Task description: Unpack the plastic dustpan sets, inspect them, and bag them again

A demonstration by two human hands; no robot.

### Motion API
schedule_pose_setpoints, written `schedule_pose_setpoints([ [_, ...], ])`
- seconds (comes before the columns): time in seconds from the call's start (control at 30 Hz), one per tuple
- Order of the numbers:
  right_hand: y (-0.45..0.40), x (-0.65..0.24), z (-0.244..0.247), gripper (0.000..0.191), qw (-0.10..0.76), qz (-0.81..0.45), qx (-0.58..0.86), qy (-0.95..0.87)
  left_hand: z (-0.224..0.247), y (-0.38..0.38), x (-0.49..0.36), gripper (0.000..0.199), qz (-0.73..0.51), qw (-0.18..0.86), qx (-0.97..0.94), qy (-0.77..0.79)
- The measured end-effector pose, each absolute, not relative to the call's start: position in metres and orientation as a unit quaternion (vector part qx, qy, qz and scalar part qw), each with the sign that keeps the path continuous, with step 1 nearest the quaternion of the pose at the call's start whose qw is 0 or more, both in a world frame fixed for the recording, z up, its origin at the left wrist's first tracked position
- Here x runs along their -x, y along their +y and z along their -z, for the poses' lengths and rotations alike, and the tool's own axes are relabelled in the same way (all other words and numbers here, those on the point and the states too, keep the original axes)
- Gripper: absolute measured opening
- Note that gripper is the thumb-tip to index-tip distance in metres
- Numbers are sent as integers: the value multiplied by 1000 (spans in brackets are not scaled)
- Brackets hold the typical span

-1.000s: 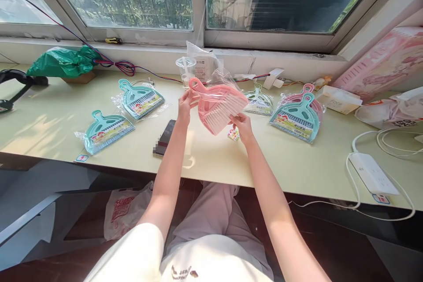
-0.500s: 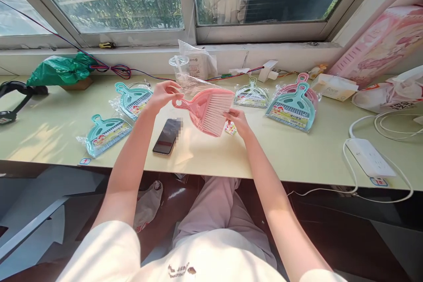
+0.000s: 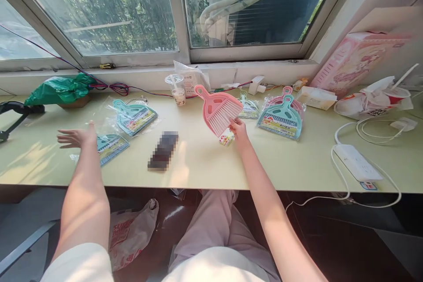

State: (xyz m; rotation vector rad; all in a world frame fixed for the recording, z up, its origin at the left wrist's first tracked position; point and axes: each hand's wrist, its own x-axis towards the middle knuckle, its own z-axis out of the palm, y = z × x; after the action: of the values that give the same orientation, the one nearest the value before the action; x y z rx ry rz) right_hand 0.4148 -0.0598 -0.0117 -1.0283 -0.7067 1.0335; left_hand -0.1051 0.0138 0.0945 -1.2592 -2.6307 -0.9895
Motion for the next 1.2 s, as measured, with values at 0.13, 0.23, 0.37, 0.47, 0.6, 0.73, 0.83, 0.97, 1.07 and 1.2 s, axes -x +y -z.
schedule_pose_setpoints([
  [0.13,-60,-407,8,51,686,-466,459,-320,-92,5,21,57,539,87,446,-709],
  [0.23,-59,-398,7,50,685,-466,454,-329,-75,-1,-86,36,551,-305,559,-539],
  [0.37,-64,-397,3,48,639,-484,464,-378,-46,-22,-209,39,509,-591,492,-388],
  [0.47,-73,-404,-6,40,549,-444,562,-431,-39,-34,-243,34,614,-567,427,-344],
  [0.6,-84,-399,-31,30,579,-125,680,-433,-46,-40,-236,37,634,-475,472,-386],
  [0.73,-77,-373,-55,29,535,-66,620,-569,-50,-51,-233,47,582,-447,566,-375],
  [0.83,-69,-361,-63,25,548,-94,582,-593,-48,-61,-233,54,545,-397,628,-388],
  [0.97,-65,-362,-66,18,551,-129,511,-647,-50,-65,-226,61,456,-247,736,-434],
  [1.07,-65,-364,-70,9,574,-109,522,-622,-54,-61,-219,62,443,-241,765,-400],
  [1.2,-71,-363,-75,10,583,-63,569,-577,-55,-50,-213,62,469,-335,755,-313],
])
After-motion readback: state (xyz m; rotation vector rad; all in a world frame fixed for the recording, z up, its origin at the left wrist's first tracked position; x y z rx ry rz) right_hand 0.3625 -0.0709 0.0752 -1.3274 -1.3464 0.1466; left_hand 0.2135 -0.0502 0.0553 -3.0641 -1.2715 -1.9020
